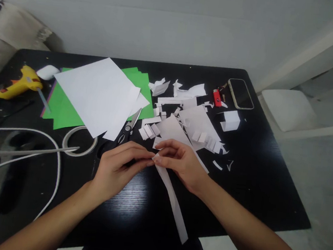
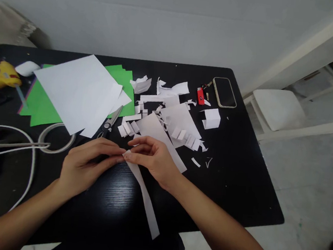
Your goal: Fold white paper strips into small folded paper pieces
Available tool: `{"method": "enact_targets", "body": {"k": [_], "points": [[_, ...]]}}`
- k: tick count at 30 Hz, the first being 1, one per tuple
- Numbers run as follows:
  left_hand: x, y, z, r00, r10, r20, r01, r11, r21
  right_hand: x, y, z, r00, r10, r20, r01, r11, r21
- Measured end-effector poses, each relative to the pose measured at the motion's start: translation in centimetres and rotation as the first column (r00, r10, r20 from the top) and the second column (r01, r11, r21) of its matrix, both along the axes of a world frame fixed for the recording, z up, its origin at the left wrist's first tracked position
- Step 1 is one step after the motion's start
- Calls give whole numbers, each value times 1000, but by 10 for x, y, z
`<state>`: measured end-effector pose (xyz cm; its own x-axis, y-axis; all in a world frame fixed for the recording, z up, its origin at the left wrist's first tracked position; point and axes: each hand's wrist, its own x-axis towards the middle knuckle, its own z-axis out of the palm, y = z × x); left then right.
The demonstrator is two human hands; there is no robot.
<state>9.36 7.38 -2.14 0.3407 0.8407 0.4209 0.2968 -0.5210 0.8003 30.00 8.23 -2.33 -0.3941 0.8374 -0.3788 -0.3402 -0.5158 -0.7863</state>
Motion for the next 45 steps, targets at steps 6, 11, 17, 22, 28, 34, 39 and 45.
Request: {"method": "enact_targets", "body": {"k": [6, 11, 17, 22, 28, 34, 39, 45], "points": [[1, 0, 1, 1000, -6, 6, 6, 1000, -2, 1, 1, 2, 1000, 18, 10, -18, 1000, -3], [0, 1, 3, 1000, -12, 3, 12, 1000, 0, 3, 3, 3, 999, 44, 15, -44, 999, 8], [-2, 1, 3, 999, -33, -2, 33, 999, -26, 3, 3, 6, 996, 66, 56, -67, 998, 13], [-7, 5, 7, 998, -57, -29, 56, 998, -33, 2, 2, 5, 997, 53, 51, -52, 999, -4], [-14, 9, 11, 992, 15, -125, -22, 998, -58, 1, 2, 2, 997, 28, 69, -25, 999, -41], [-5, 5, 8, 997, -35, -73, 32, 998, -46, 0, 1, -1, 999, 42, 34, -40, 997, -62], [-3, 1, 2, 997, -20, -81, 19, 1000, -17, -1, 0, -2, 999, 42, 2, -41, 997, -63], [-3, 0, 0, 994, 31, -106, -34, 999, -28, -1, 0, -4, 1000, 6, 13, -6, 998, -67]]}}
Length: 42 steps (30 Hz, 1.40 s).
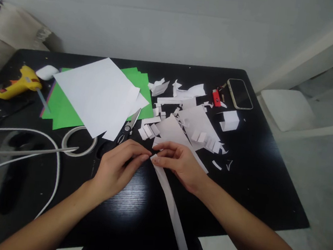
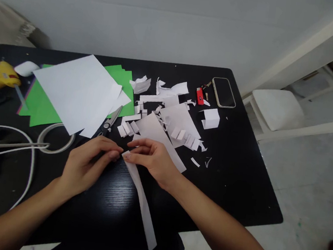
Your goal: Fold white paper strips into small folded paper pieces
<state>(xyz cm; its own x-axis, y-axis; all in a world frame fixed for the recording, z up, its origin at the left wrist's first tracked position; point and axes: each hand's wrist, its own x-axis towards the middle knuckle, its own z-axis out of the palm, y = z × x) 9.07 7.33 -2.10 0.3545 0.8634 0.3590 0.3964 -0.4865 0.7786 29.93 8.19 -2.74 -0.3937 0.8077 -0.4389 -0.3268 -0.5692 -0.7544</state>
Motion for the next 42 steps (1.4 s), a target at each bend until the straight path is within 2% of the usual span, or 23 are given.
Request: {"method": "enact_targets", "body": {"k": [6, 13, 18, 21, 35, 42], "points": [[4, 0, 1, 1000, -4, -24, 0, 987, -163, -1, 0, -1, 1000, -10, 20, 10, 1000, 13], [5, 1, -1, 998, -49, -37, 40, 973, -229, -3, -1, 1, 999, 9, 48, -9, 1000, 4], [4, 1, -4, 1000, -14, 2, 14, 969, -245, -4, -3, 4, 990, 131, -51, -135, 987, -92], [4, 1, -6, 1000, 20, 13, -16, 969, -247, -4, -4, 3, 979, 183, -86, -191, 976, -101], [3, 2, -2, 997, 63, 53, -40, 935, -352, -3, -3, 7, 988, 144, 56, -145, 989, 18], [5, 2, 2, 997, 68, 44, -35, 852, -522, -5, -5, 5, 987, 156, 46, -156, 988, -8]]}}
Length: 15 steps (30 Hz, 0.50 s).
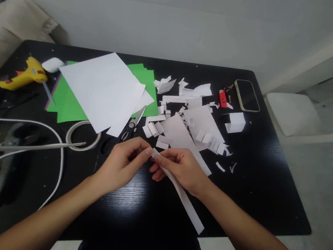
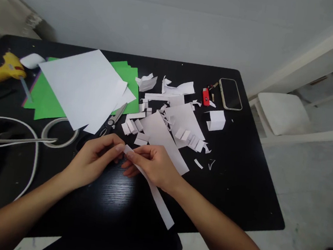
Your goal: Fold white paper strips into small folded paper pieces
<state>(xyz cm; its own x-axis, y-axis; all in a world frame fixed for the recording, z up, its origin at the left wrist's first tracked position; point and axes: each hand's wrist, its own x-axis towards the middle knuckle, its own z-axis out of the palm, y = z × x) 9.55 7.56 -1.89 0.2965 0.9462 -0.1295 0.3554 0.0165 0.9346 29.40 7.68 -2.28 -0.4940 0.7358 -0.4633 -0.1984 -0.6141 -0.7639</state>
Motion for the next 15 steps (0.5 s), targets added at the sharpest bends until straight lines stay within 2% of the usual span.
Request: {"method": "enact_targets", "body": {"k": [7, 11, 15], "points": [[3, 2, 2, 988, 64, 138, -42, 987, -154, 0, 1, 0, 997, 64, -34, -65, 997, -28], [-3, 5, 5, 982, 97, 161, -68, 981, -181, 2, 2, 0, 996, 70, -48, -73, 995, -65], [-5, 6, 5, 983, 108, 148, -80, 980, -184, 2, 2, -1, 997, 70, -29, -72, 996, -50]]}}
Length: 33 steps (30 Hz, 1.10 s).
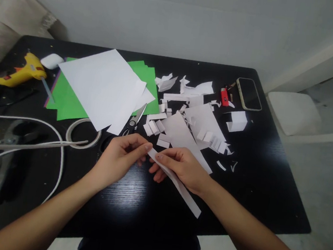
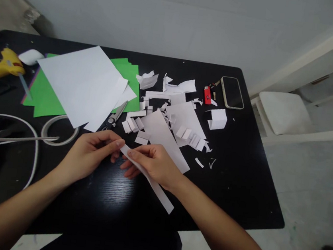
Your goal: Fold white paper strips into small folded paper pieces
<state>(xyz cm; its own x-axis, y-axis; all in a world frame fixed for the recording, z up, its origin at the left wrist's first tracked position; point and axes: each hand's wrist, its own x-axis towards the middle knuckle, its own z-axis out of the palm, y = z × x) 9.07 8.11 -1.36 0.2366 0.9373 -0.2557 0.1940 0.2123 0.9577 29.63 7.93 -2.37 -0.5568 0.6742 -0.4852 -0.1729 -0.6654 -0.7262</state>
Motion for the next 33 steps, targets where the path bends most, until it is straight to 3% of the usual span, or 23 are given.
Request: {"method": "enact_targets", "body": {"k": [9, 21, 25, 29, 33], "points": [[2, -2, 0, 999, -4, -43, 5, 1000, 28, 0, 0, 1, 999, -11, 47, 7, 997, 72], [-2, 0, -2, 991, 37, -131, -28, 997, 69, 1, 0, 2, 1000, 8, 22, -8, 1000, 3], [0, 1, 0, 999, 18, -40, -16, 999, 28, 2, 1, 4, 999, -2, 50, 0, 999, 34], [2, 1, 2, 994, -64, 92, 70, 995, -66, 1, 1, 5, 997, 18, 82, -24, 998, 66], [0, 2, 2, 992, -31, 123, 45, 993, -113, 1, 1, 5, 996, 47, 80, -51, 998, 42]]}}
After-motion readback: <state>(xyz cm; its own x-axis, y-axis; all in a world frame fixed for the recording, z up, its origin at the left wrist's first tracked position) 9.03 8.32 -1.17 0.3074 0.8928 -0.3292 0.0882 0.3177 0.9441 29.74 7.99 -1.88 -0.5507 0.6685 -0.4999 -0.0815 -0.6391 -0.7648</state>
